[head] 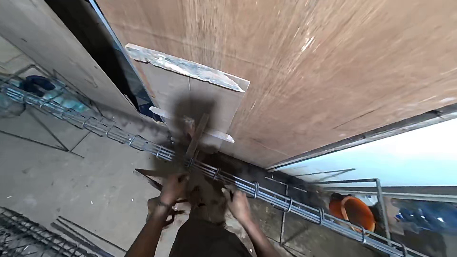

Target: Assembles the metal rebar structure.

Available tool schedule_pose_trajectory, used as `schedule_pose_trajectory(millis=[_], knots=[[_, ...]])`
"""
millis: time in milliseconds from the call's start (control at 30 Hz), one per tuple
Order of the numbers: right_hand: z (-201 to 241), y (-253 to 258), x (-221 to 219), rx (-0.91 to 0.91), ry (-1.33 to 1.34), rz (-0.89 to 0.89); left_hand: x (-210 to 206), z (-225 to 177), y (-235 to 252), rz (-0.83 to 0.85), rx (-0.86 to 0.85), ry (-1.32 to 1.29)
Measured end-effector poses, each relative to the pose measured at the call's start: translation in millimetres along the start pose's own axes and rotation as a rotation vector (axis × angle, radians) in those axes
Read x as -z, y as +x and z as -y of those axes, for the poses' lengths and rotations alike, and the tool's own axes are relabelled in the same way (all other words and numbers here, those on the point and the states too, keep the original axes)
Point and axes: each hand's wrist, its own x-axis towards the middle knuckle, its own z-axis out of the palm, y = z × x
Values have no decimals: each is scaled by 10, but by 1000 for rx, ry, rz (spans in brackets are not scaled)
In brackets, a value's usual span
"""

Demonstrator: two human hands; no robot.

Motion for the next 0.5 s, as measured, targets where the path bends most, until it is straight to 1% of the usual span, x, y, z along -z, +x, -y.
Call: schedule_pose_trajectory(millis=[33,67,167,200,267,300,367,400,500], knots=[[68,231,-7,-42,-5,-16,156,30,264,-18,42,56],[118,452,-43,-75,-15,-31,248,89,529,-33,111,22],[242,1000,-235,-154,-1,-4,174,444,1190,-94,368,-383],[292,1140,-300,-183,-5,11,122,585,1338,-96,436,-474],[345,1371,-443,-241,-60,21,63,799,1500,-89,509,-587],[348,1450,-509,-266,-101,26,27,884,1534,-95,522,-638],[350,1575,-572,-291,-142,46,-61,988,1571,-72,492,-727],[345,1621,-587,-293,-141,70,-78,990,1549,-21,466,-692],[335,1662,-631,-306,-133,159,-124,1070,1525,201,366,-377]])
